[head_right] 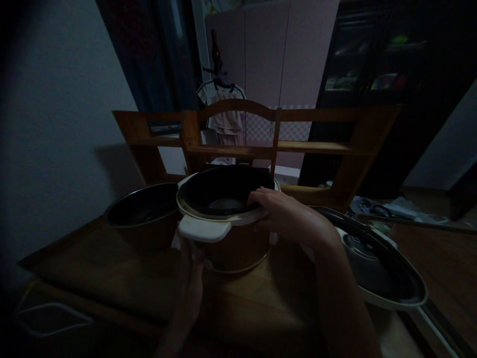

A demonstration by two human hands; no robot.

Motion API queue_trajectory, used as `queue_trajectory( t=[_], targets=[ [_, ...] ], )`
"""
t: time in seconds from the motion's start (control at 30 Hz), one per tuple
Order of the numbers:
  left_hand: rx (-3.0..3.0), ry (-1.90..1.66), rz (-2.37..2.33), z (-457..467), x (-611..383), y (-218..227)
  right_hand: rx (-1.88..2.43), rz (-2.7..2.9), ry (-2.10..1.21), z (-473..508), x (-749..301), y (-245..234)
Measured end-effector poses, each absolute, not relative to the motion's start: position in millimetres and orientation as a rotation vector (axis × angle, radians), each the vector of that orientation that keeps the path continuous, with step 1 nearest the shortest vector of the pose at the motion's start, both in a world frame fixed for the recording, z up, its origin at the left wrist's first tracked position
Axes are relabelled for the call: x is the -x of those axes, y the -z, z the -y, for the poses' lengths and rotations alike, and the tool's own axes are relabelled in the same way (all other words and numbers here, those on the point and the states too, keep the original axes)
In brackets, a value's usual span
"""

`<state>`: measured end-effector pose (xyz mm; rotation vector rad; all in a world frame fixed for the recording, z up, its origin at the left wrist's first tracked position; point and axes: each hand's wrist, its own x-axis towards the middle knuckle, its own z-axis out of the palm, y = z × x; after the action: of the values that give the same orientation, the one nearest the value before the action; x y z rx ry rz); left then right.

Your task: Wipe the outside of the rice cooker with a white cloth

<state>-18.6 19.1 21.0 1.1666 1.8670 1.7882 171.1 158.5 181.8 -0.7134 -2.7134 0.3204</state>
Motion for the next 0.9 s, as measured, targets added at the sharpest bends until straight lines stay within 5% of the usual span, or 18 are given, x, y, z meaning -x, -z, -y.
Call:
queue_trajectory(
  t=[0.3, 0.53, 0.9],
  targets=[
    [-1.567, -1.624, -2.065, -5.1, -29.9, 10.5, 0.711, 2.72, -0.329, -158.4, -171.0, -182.6],
    [-2.014, -1.082, -2.331, 1.7, -27.5, 49.4, 0.701, 2.743, -0.273, -159.7, -171.5, -182.2],
    [-1.123, -1.604, -1.892, 2.0, 13.1, 10.6, 0.71, 2.728, -0.257, -155.6, -170.4, -185.4]
  ],
)
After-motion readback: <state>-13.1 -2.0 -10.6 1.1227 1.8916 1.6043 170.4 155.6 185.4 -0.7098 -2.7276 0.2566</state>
